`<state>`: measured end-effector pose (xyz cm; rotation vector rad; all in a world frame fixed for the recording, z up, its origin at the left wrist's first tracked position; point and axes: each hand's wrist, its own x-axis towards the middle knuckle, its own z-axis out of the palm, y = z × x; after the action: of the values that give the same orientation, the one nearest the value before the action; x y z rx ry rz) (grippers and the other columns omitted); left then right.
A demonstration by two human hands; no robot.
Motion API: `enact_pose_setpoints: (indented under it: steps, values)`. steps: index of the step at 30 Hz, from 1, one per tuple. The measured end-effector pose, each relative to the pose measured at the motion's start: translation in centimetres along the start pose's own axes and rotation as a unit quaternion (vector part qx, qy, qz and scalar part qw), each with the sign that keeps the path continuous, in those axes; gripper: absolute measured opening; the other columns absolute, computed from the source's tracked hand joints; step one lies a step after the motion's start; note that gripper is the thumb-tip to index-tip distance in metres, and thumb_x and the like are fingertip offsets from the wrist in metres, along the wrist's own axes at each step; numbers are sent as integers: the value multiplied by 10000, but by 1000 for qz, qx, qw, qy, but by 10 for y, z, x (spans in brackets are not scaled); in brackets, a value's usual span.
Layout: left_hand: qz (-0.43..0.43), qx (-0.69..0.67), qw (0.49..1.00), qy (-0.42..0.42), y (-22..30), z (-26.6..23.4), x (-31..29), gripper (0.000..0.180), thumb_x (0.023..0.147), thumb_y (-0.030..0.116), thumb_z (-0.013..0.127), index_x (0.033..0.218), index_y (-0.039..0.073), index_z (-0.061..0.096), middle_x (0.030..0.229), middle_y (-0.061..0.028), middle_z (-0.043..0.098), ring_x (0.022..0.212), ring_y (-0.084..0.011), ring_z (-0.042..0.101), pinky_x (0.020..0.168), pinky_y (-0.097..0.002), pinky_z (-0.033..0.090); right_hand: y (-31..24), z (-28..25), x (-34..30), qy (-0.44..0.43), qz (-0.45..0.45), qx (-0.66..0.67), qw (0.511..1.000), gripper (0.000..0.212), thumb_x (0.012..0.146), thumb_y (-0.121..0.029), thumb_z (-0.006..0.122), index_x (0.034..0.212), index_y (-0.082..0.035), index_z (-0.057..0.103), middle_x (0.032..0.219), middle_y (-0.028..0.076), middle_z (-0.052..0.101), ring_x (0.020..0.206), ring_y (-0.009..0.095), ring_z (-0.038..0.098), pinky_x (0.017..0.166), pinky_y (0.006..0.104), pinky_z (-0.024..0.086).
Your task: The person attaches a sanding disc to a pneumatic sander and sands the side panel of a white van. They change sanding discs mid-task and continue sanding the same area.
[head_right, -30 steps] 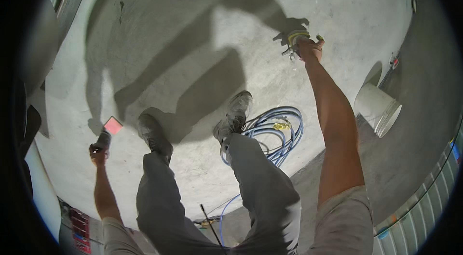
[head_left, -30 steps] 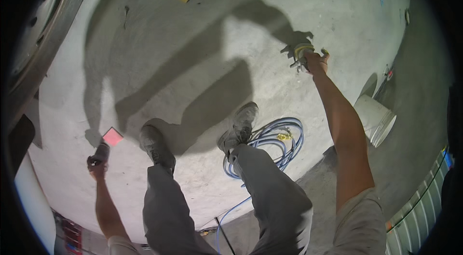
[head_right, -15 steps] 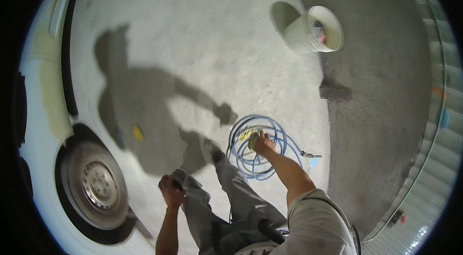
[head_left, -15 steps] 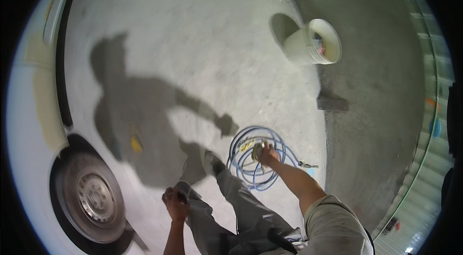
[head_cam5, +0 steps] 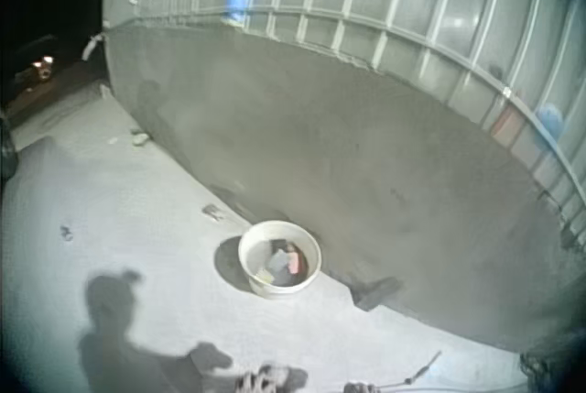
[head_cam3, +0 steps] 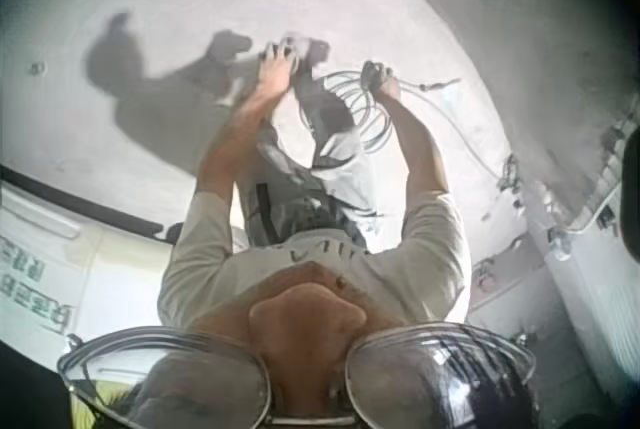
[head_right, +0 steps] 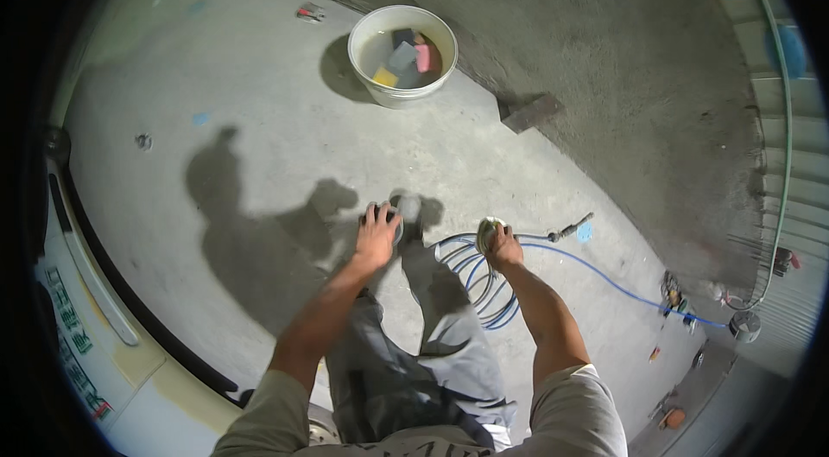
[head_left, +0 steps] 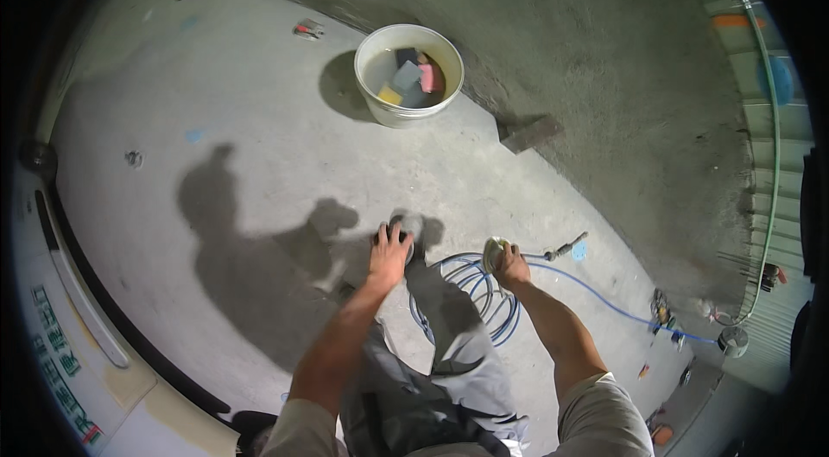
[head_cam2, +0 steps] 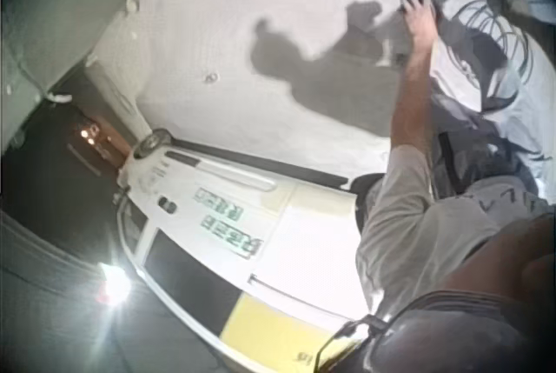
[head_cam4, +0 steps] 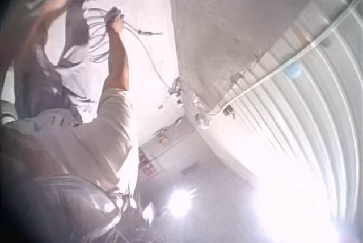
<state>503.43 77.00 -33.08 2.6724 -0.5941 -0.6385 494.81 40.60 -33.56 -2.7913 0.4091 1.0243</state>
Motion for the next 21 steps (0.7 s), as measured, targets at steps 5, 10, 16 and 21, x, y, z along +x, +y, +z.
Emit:
enact_pose_setpoints:
  steps: [5,10,16,21]
  values:
    - [-3,50,996,-68,22,7,170,687,802,75,716,1459,204,561,1570,-138,389,1451,-415,356,1132,-564,404,13,13,137,2,42,63,997,781,833,-314,753,1511,-121,418,1350,227,512,1165,457,604,973,506,550]
    - [60,97,992,-54,34,51,336,725,807,142,732,1499,206,527,1568,-133,396,1430,-397,384,1113,-565,422,27,21,292,60,-13,60,996,721,857,-363,721,1492,-125,473,1371,241,486,1127,464,585,978,533,521]
    - [128,157,976,-75,34,126,486,569,929,171,642,1490,198,551,1523,-105,450,1414,-378,411,1046,-624,461,26,25,439,102,25,121,987,683,802,-293,788,1401,-95,523,1339,209,489,1164,427,565,985,517,505]
    - [139,145,970,-140,28,166,535,509,999,198,550,1507,174,538,1585,-113,428,1469,-383,381,1096,-676,410,19,45,489,78,64,147,984,712,804,-292,806,1418,-90,508,1350,194,488,1219,394,537,1008,505,474]
